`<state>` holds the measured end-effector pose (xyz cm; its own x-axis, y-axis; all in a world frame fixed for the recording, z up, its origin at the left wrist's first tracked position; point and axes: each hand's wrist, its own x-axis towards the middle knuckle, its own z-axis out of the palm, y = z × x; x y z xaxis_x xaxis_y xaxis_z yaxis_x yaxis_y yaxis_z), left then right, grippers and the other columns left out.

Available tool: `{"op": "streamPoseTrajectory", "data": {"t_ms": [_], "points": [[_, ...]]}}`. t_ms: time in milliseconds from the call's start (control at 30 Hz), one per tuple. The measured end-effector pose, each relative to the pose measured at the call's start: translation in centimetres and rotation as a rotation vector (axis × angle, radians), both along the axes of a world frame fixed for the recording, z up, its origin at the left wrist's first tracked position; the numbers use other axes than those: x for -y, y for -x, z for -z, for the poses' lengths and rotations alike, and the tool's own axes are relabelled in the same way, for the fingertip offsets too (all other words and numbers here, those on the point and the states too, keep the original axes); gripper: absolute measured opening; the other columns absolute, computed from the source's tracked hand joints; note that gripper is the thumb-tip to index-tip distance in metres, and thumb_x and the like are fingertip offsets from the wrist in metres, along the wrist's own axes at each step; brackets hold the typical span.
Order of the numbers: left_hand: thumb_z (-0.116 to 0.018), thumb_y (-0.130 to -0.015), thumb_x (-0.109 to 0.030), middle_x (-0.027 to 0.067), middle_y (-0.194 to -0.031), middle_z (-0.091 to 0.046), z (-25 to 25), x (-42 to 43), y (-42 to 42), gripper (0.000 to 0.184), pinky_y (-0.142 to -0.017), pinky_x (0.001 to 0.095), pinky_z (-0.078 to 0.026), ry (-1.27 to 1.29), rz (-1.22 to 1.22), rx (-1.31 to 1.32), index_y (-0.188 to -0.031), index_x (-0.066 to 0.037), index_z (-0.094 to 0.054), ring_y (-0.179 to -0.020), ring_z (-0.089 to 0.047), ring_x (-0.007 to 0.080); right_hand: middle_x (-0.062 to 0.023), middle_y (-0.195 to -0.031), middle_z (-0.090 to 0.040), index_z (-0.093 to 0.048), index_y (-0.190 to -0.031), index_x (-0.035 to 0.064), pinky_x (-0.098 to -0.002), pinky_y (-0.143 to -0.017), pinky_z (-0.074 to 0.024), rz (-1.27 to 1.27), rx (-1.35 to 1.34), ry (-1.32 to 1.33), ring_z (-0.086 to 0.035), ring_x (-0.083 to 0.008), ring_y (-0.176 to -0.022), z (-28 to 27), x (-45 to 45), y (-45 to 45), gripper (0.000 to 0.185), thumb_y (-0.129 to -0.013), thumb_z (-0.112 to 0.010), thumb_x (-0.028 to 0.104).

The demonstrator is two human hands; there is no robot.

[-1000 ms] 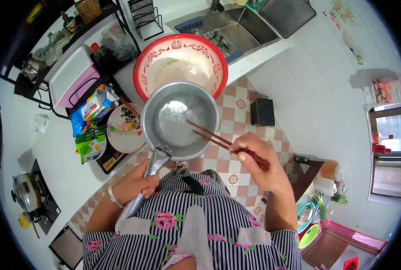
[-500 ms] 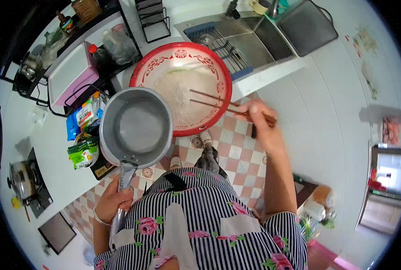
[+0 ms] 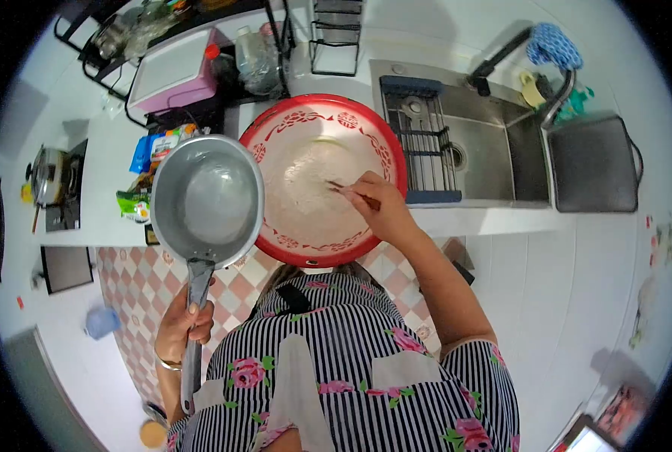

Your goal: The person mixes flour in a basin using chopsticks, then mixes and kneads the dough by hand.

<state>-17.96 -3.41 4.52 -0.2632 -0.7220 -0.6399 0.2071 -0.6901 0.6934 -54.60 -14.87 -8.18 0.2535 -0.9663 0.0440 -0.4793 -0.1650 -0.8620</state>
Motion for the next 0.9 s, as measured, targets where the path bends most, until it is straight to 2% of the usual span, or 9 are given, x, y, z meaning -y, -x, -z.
{"op": "streamPoseTrajectory", "data": {"t_ms": [333,467,500,600,633,733,767,867,900], "points": [[-0.062,-0.091,-0.036,-0.0042,-0.069,-0.039,0.6,-0.4,2.3,0.061,-0.042,0.0165,-0.028,0.042,-0.014,0.069,-0.133,0.0,-0.038,-0.048,-0.035,0.0012,-0.0095,-0.08,-0.054,-0.066,-0.096,-0.0014,-0.028,-0.062,-0.0415,-0.121,0.186,-0.137,-0.052,-0.0179,-0.068,-3.9,-0.7,2.2,0.013,-0.089,-0.06,0.008],[-0.067,-0.087,-0.039,-0.002,-0.072,-0.045,0.7,0.6,1.9,0.058,-0.047,0.0182,-0.033,0.028,0.01,0.102,-0.124,-0.003,-0.042,-0.052,-0.039,0.0035,-0.0103,-0.082,-0.055,-0.066,-0.097,-0.0012,-0.0288,-0.062,-0.0429,-0.093,-0.102,-0.043,-0.053,-0.0195,-0.068,-1.5,-0.7,0.6,0.014,-0.087,-0.062,0.007],[-0.067,-0.087,-0.039,-0.0019,-0.072,-0.045,0.8,0.8,1.8,0.057,-0.047,0.0182,-0.033,0.037,0.023,0.089,-0.123,-0.003,-0.042,-0.052,-0.039,0.0035,-0.0092,-0.084,-0.055,-0.066,-0.098,-0.0017,-0.0293,-0.062,-0.0442,-0.039,-0.034,0.021,-0.055,-0.0178,-0.07,0.0,-0.5,0.9,0.014,-0.088,-0.062,0.007],[-0.067,-0.087,-0.038,-0.0019,-0.072,-0.046,0.9,1.4,1.1,0.053,-0.048,0.0183,-0.033,0.038,0.055,0.07,-0.12,-0.004,-0.043,-0.052,-0.039,0.0037,-0.0061,-0.086,-0.057,-0.066,-0.102,-0.0005,-0.0281,-0.064,-0.0465,0.083,0.217,-0.119,-0.061,-0.0151,-0.077,1.8,0.0,1.8,0.017,-0.09,-0.06,0.01],[-0.067,-0.088,-0.038,-0.002,-0.072,-0.046,1.0,1.6,1.0,0.052,-0.048,0.0183,-0.033,0.034,0.067,0.064,-0.119,-0.004,-0.043,-0.052,-0.038,0.0038,-0.0046,-0.09,-0.061,-0.065,-0.108,-0.0002,-0.0247,-0.069,-0.0496,0.135,0.389,-0.26,-0.064,-0.0137,-0.086,1.8,-0.3,1.9,0.022,-0.093,-0.059,0.015],[-0.066,-0.088,-0.037,-0.0022,-0.072,-0.046,1.4,2.3,0.4,0.049,-0.047,0.0188,-0.033,0.057,0.1,0.067,-0.117,-0.005,-0.044,-0.052,-0.038,0.0039,-0.0066,-0.097,-0.065,-0.063,-0.111,-0.0008,-0.0233,-0.073,-0.0513,0.292,0.575,-0.488,-0.066,-0.0141,-0.089,0.1,-0.7,2.8,0.027,-0.094,-0.058,0.02],[-0.065,-0.089,-0.037,-0.0029,-0.072,-0.044,1.8,2.2,0.1,0.05,-0.047,0.0179,-0.032,0.053,0.113,0.072,-0.121,-0.006,-0.044,-0.051,-0.037,0.0031,-0.0087,-0.101,-0.066,-0.063,-0.111,-0.0025,-0.0239,-0.075,-0.0521,0.333,0.558,-0.521,-0.066,-0.0147,-0.089,-0.2,-1.1,2.9,0.032,-0.094,-0.059,0.023],[-0.063,-0.09,-0.036,-0.0043,-0.071,-0.041,2.2,2.8,-0.1,0.051,-0.046,0.016,-0.029,0.04,0.134,0.074,-0.128,-0.007,-0.045,-0.052,-0.036,0.0016,-0.0082,-0.095,-0.068,-0.065,-0.106,-0.0028,-0.0243,-0.073,-0.0514,0.341,0.549,-0.529,-0.066,-0.0147,-0.084,-0.3,-0.5,3.9,0.029,-0.091,-0.062,0.022],[-0.064,-0.09,-0.036,-0.0044,-0.071,-0.042,2.3,3.0,-0.1,0.05,-0.046,0.016,-0.029,0.032,0.137,0.063,-0.127,-0.007,-0.045,-0.052,-0.036,0.0015,-0.0084,-0.093,-0.068,-0.066,-0.105,-0.0027,-0.0245,-0.072,-0.0511,0.287,0.394,-0.459,-0.066,-0.0146,-0.082,0.0,-0.3,4.1,0.028,-0.09,-0.063,0.021]]}}
